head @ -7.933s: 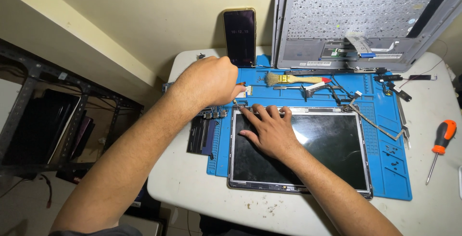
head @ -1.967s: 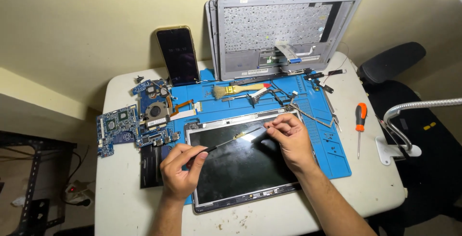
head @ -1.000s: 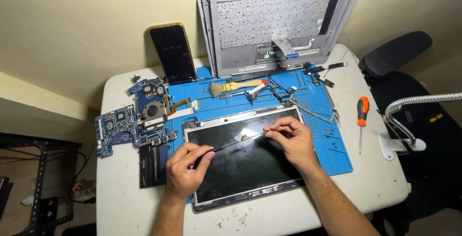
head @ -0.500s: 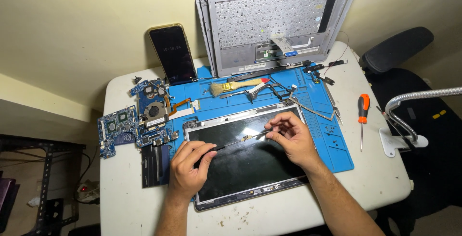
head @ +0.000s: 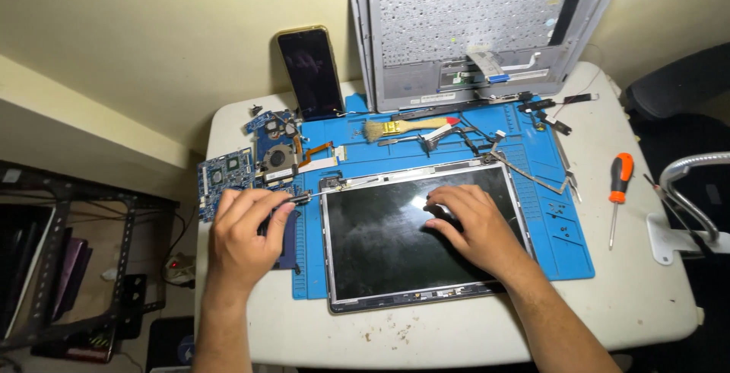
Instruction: Cleaning a laptop screen with a brush and organizing internal components on a repair bench.
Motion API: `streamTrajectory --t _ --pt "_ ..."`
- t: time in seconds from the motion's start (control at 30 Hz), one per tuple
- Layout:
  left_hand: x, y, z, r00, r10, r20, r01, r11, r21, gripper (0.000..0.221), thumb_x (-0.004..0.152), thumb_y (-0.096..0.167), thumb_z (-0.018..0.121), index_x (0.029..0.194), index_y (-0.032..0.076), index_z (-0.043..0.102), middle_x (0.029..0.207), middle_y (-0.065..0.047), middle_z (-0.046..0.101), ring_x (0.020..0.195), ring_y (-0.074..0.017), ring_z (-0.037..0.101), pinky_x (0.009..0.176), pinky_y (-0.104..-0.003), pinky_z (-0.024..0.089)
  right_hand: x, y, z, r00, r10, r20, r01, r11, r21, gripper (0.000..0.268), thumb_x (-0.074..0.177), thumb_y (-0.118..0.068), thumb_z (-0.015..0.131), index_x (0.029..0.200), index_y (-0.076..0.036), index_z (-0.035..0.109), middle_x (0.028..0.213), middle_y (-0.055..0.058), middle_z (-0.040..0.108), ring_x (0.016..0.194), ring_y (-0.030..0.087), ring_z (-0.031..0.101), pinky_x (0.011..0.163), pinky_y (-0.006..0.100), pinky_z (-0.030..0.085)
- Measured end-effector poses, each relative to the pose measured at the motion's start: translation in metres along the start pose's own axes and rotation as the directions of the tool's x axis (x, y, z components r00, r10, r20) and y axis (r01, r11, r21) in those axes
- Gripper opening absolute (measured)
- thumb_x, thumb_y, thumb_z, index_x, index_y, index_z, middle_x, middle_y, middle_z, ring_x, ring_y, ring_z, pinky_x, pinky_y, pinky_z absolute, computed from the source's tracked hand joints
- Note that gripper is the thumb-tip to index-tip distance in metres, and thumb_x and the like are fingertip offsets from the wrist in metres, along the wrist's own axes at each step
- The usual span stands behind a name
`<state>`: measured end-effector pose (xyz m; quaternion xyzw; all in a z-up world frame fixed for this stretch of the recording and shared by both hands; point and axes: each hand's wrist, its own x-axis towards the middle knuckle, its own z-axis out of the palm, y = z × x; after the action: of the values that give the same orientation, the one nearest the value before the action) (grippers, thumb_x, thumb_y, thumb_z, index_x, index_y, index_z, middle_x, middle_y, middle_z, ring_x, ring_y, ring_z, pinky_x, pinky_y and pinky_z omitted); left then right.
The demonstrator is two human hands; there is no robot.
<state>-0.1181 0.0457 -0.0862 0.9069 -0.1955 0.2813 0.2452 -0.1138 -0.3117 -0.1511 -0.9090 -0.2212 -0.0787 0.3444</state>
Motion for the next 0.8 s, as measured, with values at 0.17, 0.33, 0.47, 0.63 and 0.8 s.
streamTrajectory --t 0.17,0.33,0.47,0.63,0.8 --pt "0.024 -0.018 -0.039 0.976 0.145 0.160 -0.190 0.929 0.317 0.010 0.098 0.026 0.072 0.098 0.017 0.077 0.087 0.000 0.067 0.087 -0.0230 0.063 0.076 -0.036 0.050 0.001 -0.008 -0.003 0.988 -0.031 0.148 0.051 0.990 -0.135 0.036 0.094 -0.040 0.068 0.122 -0.017 0.069 0.130 0.004 0.068 0.121 0.027 0.060 0.110 0.050 0.040" --pt "0.043 -0.021 -0.040 0.931 0.216 0.296 -0.328 0.851 0.410 0.013 0.100 0.028 0.066 0.099 0.019 0.075 0.089 0.000 0.066 0.089 -0.0211 0.061 0.075 -0.035 0.046 -0.001 -0.004 0.002 0.968 -0.002 0.250 0.046 0.984 -0.170 0.041 0.095 -0.046 0.064 0.129 -0.022 0.065 0.140 0.001 0.062 0.132 0.025 0.054 0.119 0.052 0.031" --pt "0.053 -0.020 -0.032 0.900 0.279 0.334 -0.404 0.820 0.406 0.011 0.099 0.023 0.066 0.095 0.017 0.073 0.086 -0.002 0.064 0.087 -0.0217 0.060 0.076 -0.035 0.045 -0.002 -0.006 0.001 0.956 0.041 0.290 0.013 0.983 -0.181 0.043 0.096 -0.047 0.062 0.132 -0.024 0.063 0.143 0.001 0.059 0.136 0.025 0.051 0.121 0.054 0.028" --pt "0.056 -0.021 -0.020 0.884 0.316 0.346 -0.443 0.804 0.398 0.010 0.098 0.023 0.067 0.092 0.017 0.072 0.085 -0.002 0.063 0.088 -0.0221 0.059 0.076 -0.035 0.044 -0.002 -0.006 0.000 0.951 0.056 0.304 -0.005 0.986 -0.167 0.043 0.097 -0.046 0.061 0.133 -0.022 0.063 0.144 0.003 0.059 0.137 0.027 0.050 0.121 0.056 0.025" --pt "0.058 -0.022 -0.019 0.868 0.272 0.416 -0.445 0.798 0.406 0.011 0.099 0.024 0.065 0.093 0.019 0.072 0.085 -0.001 0.062 0.087 -0.0194 0.058 0.076 -0.034 0.043 -0.003 -0.004 0.002 0.942 0.072 0.328 -0.010 0.982 -0.186 0.043 0.097 -0.048 0.059 0.135 -0.026 0.062 0.145 0.001 0.057 0.138 0.024 0.048 0.122 0.057 0.023"
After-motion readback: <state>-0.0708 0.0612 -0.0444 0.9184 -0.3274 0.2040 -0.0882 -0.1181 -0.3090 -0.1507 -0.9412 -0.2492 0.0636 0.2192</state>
